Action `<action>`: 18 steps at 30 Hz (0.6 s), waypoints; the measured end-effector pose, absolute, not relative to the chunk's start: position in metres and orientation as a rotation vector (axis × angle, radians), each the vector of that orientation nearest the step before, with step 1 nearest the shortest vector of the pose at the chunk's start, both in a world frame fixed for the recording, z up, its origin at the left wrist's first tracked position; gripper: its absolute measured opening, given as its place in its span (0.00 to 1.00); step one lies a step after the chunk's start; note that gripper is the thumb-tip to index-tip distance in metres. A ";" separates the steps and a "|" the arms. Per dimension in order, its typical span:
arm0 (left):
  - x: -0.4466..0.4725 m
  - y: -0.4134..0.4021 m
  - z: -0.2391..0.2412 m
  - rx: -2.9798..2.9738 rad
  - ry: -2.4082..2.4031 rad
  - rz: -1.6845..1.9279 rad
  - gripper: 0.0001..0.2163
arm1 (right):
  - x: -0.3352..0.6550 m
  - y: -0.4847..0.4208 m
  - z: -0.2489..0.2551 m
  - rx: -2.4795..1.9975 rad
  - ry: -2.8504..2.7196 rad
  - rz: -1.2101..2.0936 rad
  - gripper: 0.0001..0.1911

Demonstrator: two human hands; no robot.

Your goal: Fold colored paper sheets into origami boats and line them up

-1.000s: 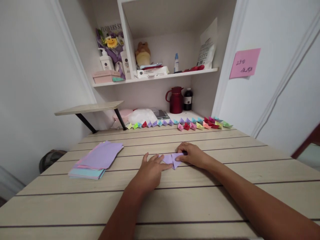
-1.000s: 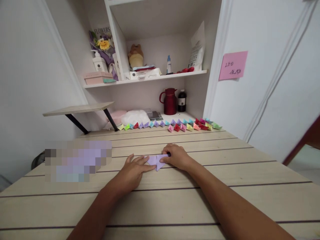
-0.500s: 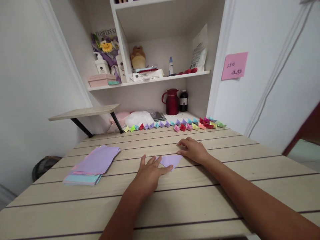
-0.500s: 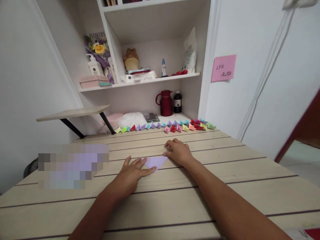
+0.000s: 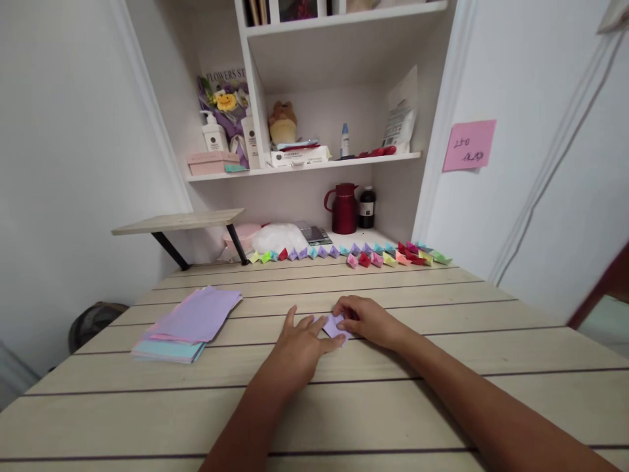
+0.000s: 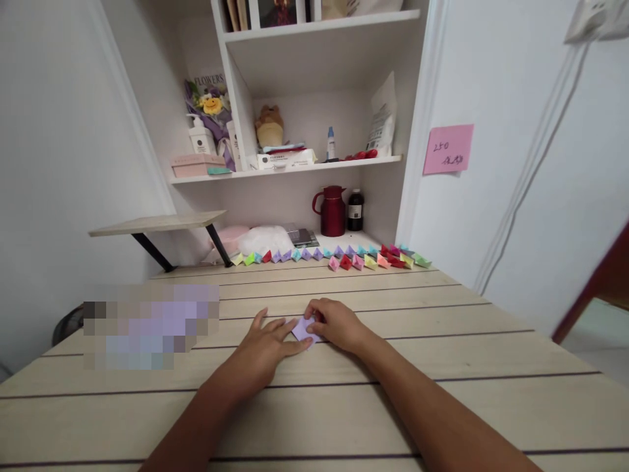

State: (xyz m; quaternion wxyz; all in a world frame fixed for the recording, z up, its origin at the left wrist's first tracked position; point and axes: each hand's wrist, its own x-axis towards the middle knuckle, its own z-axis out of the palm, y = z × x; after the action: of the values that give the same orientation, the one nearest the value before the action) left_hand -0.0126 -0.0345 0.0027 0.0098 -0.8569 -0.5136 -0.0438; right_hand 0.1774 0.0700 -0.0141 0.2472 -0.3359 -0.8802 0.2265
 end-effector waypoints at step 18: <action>-0.010 -0.039 0.013 -2.722 -1.533 -0.258 0.27 | 0.178 0.082 -0.010 -1.026 -2.417 0.742 0.16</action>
State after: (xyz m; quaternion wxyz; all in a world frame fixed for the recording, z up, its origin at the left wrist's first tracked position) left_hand -0.0105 -0.0394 0.0129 0.0036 -0.8683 -0.4892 -0.0822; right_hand 0.1784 0.0815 -0.0105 0.2052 -0.3679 -0.8670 0.2660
